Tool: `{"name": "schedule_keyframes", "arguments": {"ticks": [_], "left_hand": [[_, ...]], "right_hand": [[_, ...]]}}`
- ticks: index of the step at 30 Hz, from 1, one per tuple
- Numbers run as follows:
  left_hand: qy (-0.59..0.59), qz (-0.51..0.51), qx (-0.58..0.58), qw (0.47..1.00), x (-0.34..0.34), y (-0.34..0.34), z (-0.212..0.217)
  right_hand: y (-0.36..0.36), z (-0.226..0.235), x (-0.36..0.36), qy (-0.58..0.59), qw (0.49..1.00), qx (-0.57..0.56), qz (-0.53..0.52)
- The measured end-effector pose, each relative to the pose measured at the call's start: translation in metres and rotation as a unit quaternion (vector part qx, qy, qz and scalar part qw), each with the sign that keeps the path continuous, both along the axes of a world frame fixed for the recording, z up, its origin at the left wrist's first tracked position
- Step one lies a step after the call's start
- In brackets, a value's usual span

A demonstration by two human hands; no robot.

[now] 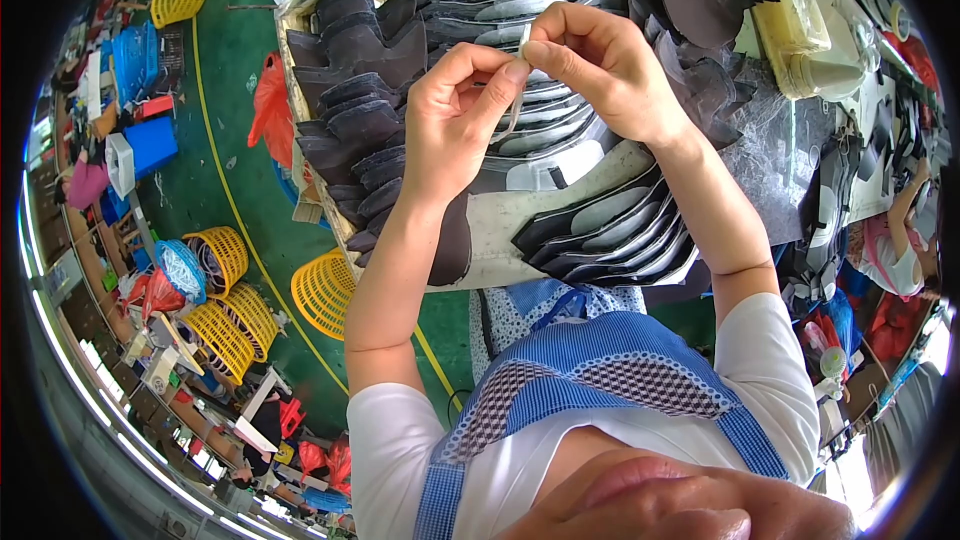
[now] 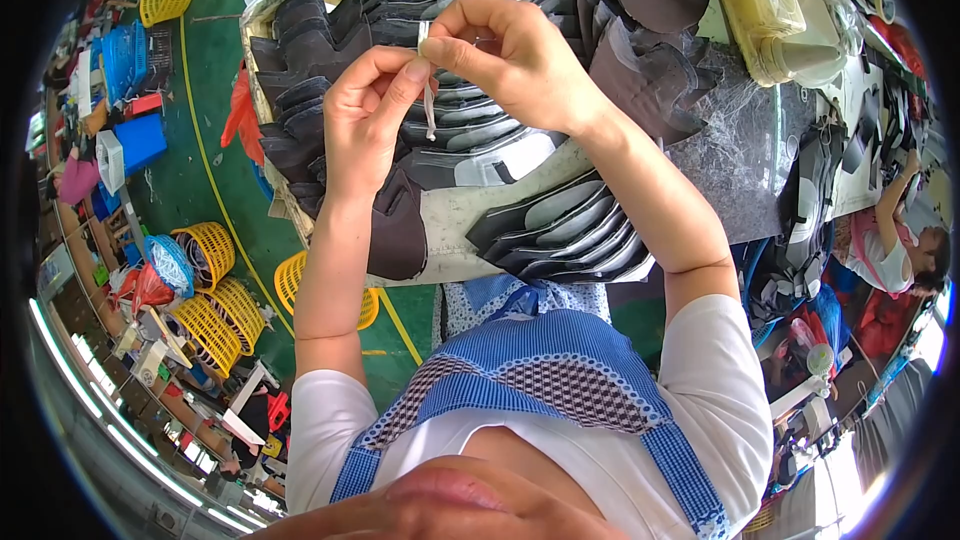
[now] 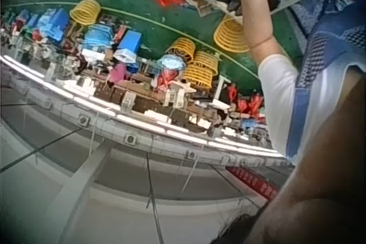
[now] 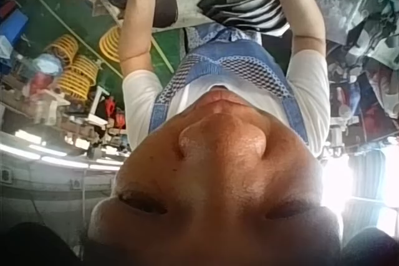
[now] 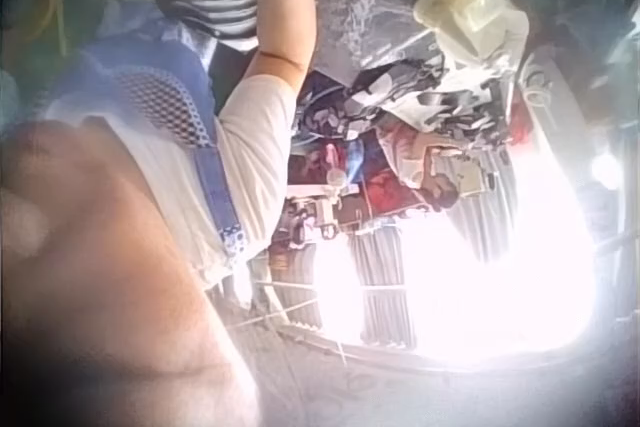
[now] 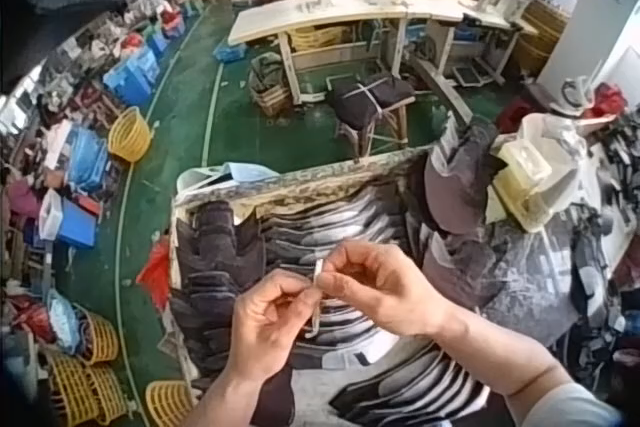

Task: Applying adhesive strips to shoe components and using a hammer to secure them during the assembly process.

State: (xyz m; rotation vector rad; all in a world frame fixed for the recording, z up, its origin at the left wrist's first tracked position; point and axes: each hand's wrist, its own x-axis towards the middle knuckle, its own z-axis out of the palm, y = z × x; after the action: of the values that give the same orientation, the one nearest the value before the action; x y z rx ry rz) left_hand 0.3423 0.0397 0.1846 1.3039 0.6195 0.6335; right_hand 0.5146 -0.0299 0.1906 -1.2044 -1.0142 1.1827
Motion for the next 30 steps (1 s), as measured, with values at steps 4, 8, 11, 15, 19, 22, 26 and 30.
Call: {"name": "schedule_keyframes", "arguments": {"ticks": [4, 8, 11, 15, 19, 22, 26, 30], "left_hand": [[-0.001, 0.056, 0.005, 0.998, 0.003, -0.003, 0.0], [-0.11, 0.117, -0.241, 0.957, 0.0, 0.001, 0.009], [-0.211, 0.147, -0.216, 0.942, -0.05, 0.047, 0.005], [0.073, 0.235, 0.016, 0.969, -0.046, 0.044, -0.002], [0.006, 0.013, -0.109, 0.994, 0.012, 0.012, -0.002], [0.002, -0.083, -0.184, 0.979, 0.02, 0.022, -0.01], [0.089, -0.069, -0.118, 0.987, 0.02, 0.024, -0.014], [0.097, -0.093, -0.108, 0.985, 0.024, 0.029, -0.026]], "right_hand": [[0.0, -0.006, -0.003, -0.007, 1.0, -0.021, -0.004], [-0.003, -0.029, 0.011, -0.063, 0.996, -0.052, -0.041], [-0.006, -0.073, 0.071, -0.208, 0.953, -0.046, -0.215], [-0.01, -0.068, 0.079, -0.23, 0.938, -0.007, -0.258], [0.009, -0.027, 0.006, -0.195, 0.971, 0.098, -0.099], [0.006, -0.032, 0.006, -0.076, 0.987, 0.048, -0.132], [-0.001, -0.026, 0.02, 0.12, 0.987, -0.088, -0.057], [0.0, -0.044, 0.031, 0.052, 0.994, -0.089, -0.023]]}}
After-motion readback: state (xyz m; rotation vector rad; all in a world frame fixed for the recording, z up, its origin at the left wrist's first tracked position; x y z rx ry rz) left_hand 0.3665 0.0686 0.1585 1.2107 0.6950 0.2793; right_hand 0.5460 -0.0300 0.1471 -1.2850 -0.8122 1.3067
